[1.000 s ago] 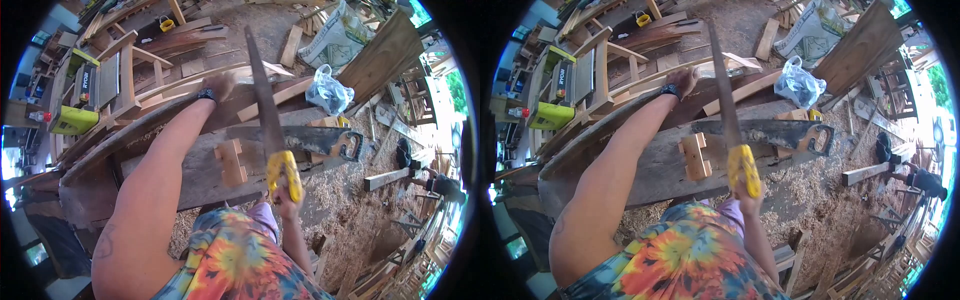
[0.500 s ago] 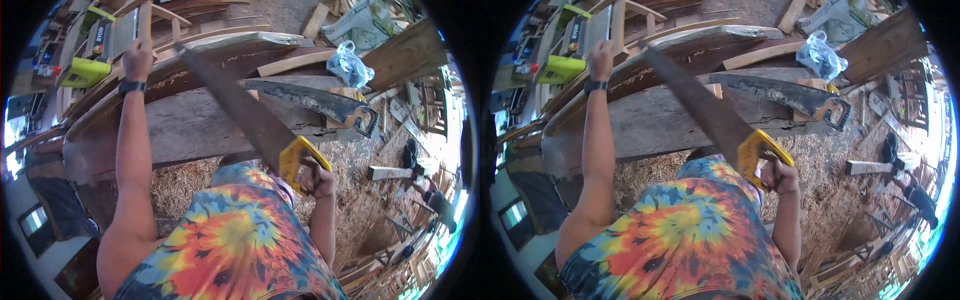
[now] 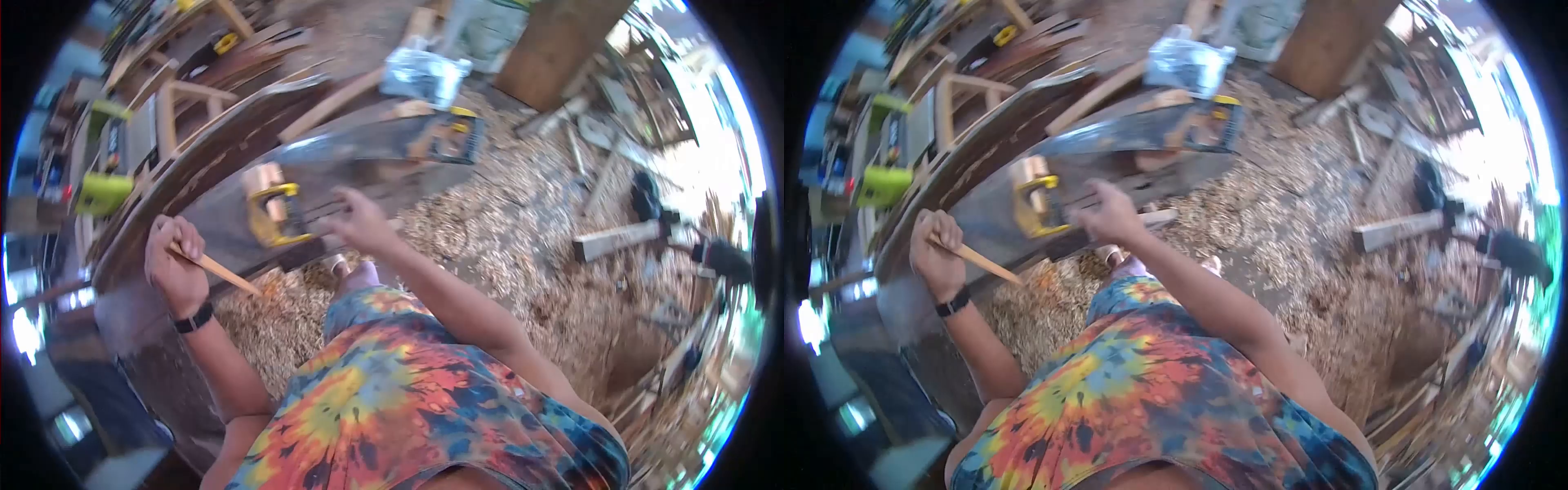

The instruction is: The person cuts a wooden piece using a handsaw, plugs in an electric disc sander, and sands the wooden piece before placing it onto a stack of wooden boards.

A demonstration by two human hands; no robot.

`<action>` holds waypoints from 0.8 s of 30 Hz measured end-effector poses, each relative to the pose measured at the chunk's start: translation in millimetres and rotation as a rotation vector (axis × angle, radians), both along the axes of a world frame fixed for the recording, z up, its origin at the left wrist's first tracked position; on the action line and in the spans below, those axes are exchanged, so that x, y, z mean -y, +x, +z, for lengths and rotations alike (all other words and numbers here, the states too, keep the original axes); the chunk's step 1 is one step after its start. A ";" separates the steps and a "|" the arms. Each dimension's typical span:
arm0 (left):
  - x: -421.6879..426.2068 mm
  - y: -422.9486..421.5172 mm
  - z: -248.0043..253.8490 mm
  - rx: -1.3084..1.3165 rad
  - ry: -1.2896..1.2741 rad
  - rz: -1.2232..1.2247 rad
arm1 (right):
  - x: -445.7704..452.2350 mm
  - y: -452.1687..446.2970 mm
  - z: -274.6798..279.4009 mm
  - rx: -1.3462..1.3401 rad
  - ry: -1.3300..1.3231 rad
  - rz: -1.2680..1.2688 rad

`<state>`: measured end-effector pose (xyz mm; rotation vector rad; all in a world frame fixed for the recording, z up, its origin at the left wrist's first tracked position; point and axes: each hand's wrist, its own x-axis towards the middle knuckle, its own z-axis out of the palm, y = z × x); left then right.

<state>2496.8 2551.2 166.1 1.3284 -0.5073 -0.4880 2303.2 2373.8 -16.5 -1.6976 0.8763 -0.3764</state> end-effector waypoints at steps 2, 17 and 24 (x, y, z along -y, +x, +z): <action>46.9 -44.9 -4.1 -0.343 -0.178 -0.204 | 11.7 -57.1 43.0 0.216 -0.044 0.332; 383.3 -147.5 -31.8 -0.623 -0.446 -0.521 | 172.1 -293.0 53.0 -0.367 -0.252 -0.134; 504.6 -197.2 -99.6 0.491 0.031 -0.632 | 351.2 -310.4 45.8 -0.694 -0.294 0.103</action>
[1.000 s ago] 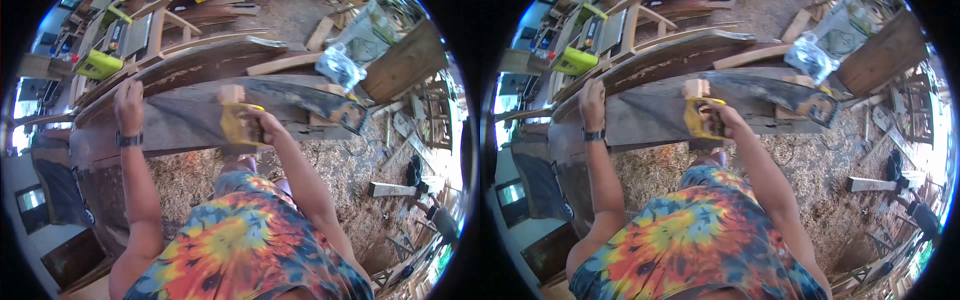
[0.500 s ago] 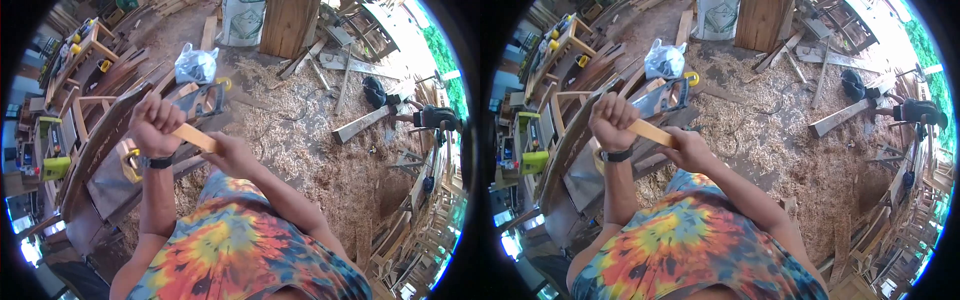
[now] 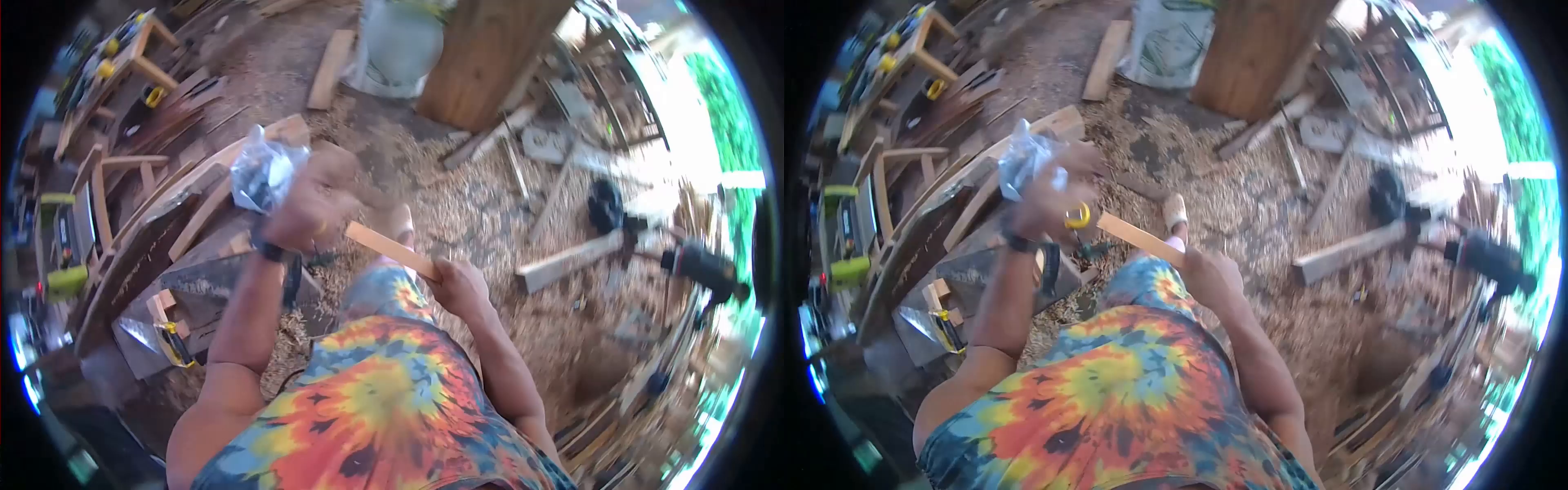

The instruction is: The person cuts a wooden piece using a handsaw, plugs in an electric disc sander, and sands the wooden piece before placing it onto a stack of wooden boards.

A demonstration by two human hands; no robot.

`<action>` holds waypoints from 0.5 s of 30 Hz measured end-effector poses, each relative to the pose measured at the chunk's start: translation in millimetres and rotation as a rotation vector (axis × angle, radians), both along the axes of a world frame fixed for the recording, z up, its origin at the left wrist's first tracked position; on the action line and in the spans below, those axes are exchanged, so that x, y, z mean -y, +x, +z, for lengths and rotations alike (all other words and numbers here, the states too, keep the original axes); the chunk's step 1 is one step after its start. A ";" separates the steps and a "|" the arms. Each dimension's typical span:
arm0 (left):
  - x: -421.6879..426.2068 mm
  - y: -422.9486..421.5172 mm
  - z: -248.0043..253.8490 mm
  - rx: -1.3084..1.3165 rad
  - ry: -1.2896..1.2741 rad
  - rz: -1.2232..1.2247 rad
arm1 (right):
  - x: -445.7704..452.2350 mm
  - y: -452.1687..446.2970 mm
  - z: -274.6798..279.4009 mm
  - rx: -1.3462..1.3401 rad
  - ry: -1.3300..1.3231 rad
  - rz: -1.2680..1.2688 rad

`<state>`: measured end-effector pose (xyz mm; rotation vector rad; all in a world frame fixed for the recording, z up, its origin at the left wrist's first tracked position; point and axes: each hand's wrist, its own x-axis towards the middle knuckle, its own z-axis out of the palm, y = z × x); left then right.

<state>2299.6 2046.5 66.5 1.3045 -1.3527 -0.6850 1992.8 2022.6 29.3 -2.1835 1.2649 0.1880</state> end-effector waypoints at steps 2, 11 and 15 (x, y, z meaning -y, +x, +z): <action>38.9 -29.4 -17.5 0.408 0.038 -0.307 | 54.7 10.4 -5.7 -0.008 -0.046 0.094; 145.0 55.1 2.7 0.675 0.390 0.074 | 303.5 -2.6 15.6 -0.085 -0.192 0.180; 138.0 163.8 -31.6 0.143 0.463 0.609 | 405.8 -29.6 -40.9 -0.131 -0.230 0.108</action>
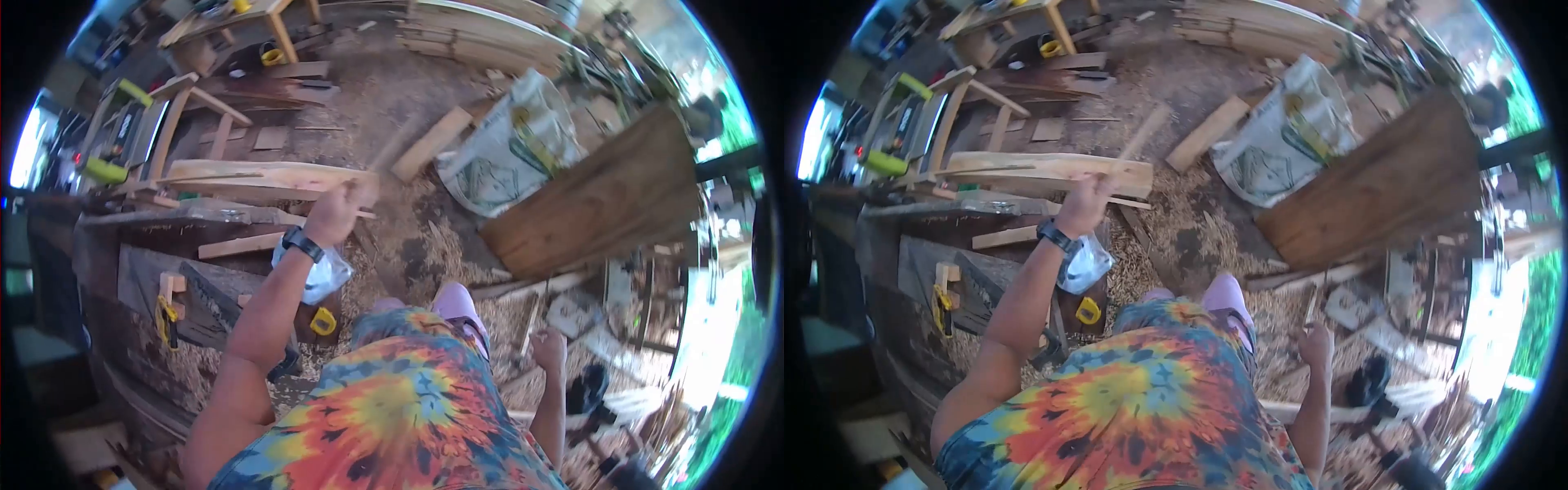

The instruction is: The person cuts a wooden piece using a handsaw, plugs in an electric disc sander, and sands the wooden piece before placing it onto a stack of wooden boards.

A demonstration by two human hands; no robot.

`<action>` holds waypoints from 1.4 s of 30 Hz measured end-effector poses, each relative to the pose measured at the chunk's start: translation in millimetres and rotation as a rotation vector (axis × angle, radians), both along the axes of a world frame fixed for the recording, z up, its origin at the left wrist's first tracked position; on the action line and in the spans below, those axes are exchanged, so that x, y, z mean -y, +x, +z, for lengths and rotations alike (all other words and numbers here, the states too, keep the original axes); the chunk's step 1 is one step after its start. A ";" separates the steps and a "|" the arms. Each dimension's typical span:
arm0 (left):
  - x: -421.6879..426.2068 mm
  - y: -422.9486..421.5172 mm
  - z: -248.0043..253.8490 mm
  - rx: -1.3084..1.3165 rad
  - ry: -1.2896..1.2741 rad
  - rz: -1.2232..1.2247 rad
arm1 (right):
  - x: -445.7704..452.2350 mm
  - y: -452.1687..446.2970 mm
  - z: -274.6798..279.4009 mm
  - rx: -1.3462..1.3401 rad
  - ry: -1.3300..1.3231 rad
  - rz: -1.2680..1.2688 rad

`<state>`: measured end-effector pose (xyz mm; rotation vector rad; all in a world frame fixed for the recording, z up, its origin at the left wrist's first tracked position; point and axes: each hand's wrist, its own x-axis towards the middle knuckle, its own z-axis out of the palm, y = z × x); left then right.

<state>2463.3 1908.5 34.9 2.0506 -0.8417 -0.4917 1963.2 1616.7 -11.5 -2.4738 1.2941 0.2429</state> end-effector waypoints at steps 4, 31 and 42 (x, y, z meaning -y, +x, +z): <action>19.3 23.2 30.4 -0.884 -0.304 0.341 | 74.8 62.3 -41.5 0.077 0.080 0.057; 208.8 278.4 -36.1 -0.808 -0.273 0.618 | 195.2 894.6 39.4 0.733 1.553 -0.058; 66.1 537.2 -181.7 -0.456 0.302 1.259 | 220.3 1217.8 34.1 0.574 1.147 0.312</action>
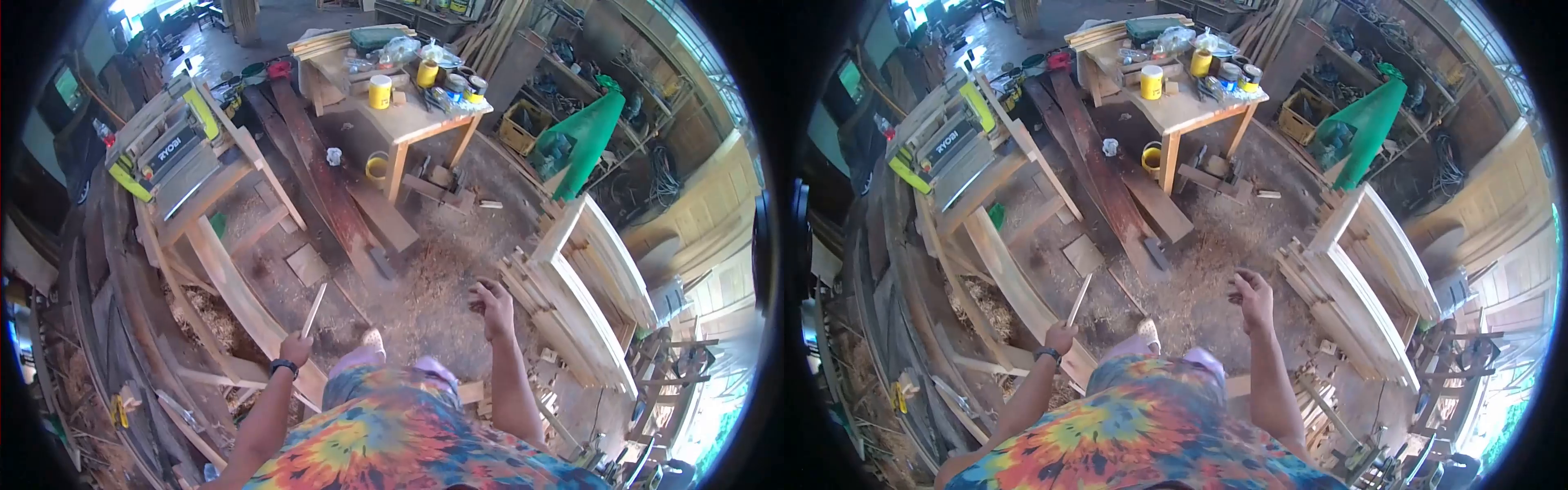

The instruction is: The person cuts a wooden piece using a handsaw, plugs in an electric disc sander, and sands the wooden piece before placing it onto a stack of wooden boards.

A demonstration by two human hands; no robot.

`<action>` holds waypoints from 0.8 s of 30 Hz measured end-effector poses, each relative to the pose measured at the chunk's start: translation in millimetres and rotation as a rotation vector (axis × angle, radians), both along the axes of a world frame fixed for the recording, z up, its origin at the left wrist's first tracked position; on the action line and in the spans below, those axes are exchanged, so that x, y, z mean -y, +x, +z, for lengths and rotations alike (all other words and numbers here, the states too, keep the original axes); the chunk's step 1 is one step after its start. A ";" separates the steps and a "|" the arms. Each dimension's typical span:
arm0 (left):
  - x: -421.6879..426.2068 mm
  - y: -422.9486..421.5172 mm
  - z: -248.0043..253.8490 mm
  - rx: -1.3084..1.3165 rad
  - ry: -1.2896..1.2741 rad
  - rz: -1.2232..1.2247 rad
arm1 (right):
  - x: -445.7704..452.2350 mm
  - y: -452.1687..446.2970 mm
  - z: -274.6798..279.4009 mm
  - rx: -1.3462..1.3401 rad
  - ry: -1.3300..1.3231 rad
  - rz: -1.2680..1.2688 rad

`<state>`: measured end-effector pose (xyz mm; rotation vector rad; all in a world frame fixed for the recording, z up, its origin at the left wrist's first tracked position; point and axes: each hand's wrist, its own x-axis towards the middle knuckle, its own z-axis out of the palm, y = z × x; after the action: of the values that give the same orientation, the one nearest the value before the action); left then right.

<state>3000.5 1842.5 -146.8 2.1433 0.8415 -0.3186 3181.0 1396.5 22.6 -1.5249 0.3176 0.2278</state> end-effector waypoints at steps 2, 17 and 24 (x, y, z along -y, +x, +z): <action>-31.2 21.7 -15.2 0.110 0.055 0.104 | -25.7 58.3 10.7 0.089 -0.163 0.028; 153.1 -198.7 -17.7 -1.077 0.261 0.151 | -254.9 636.8 -103.2 1.015 -1.187 0.603; 407.4 -140.2 31.9 -0.877 -0.133 0.924 | -377.0 743.9 -66.5 1.069 -0.903 0.957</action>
<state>2860.4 1435.1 -114.9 1.2260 2.0971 -0.7911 3925.0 1773.5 -43.9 -2.3405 -1.3532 -0.0409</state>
